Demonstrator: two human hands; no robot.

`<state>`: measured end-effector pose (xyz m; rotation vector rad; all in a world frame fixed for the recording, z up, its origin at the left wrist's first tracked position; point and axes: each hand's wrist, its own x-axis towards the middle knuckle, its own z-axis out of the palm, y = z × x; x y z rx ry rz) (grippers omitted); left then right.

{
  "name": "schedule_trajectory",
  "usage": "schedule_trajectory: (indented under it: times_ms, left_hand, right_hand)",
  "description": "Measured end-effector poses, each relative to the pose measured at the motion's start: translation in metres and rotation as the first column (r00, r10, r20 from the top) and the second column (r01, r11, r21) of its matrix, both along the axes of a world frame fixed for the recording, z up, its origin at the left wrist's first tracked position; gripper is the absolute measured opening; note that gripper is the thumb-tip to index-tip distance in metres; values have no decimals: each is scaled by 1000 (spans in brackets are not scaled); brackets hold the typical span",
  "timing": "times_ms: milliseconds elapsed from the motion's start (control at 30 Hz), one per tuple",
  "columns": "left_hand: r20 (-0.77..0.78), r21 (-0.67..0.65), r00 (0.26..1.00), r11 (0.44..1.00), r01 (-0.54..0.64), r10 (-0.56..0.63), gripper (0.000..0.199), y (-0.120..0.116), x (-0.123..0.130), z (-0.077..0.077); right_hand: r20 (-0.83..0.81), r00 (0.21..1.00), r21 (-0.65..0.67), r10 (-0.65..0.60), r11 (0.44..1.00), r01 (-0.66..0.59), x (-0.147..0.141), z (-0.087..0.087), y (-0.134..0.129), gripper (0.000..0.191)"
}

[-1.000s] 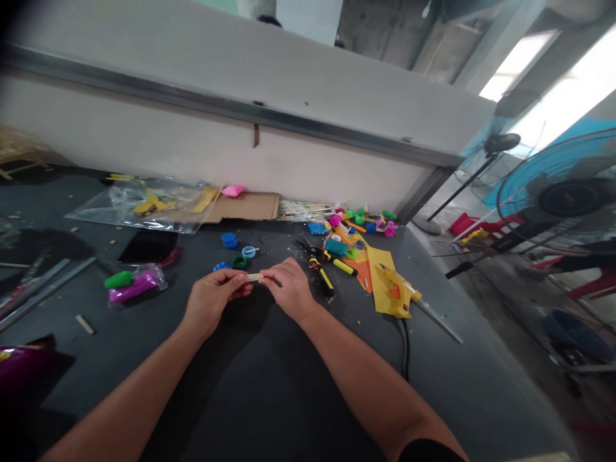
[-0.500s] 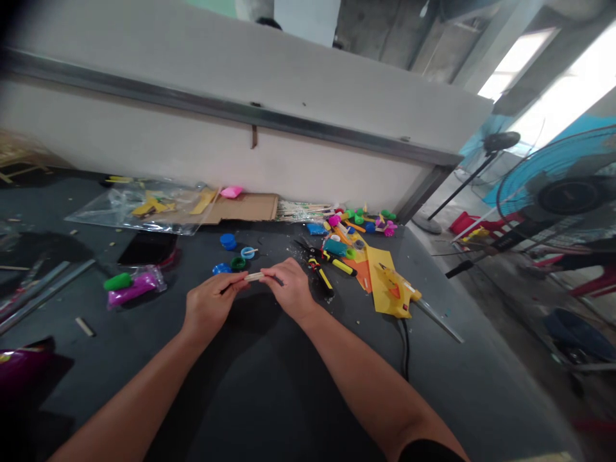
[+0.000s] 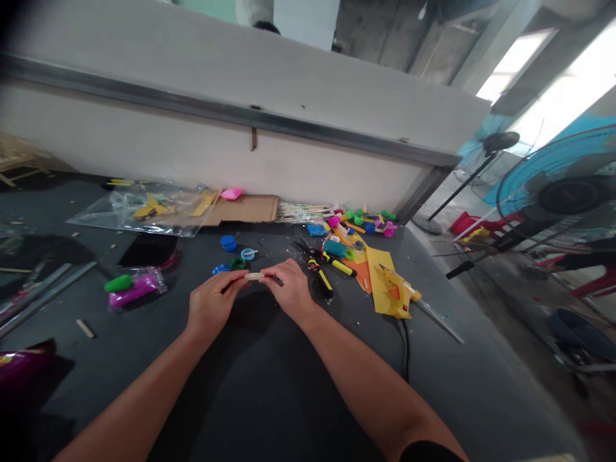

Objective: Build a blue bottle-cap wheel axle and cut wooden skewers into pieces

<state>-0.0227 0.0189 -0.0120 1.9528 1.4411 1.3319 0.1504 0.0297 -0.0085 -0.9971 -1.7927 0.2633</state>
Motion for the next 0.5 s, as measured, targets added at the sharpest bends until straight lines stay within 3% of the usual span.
schedule_trajectory:
  times_ms: [100,233,367,500]
  left_hand:
    - [137,-186,990,981,60,-34,19,1,2,2]
    - [313,-395,950,908,141,-11,21,1,5,5]
    - [379,-461,924,876,143,48,23,2,5,5]
    - [383,-480,922,865,148,55,24,4,4,5]
  right_hand:
    - [26,1000,-26,-11,1000,11,0,1,-1,11]
    - [57,998,-54,-22,998,25,0,3,-3,20]
    - [47,999,-54,-3,999,5,0,5,-5,16]
    - [61,998,-55,-10,998,14,1,4,-5,28]
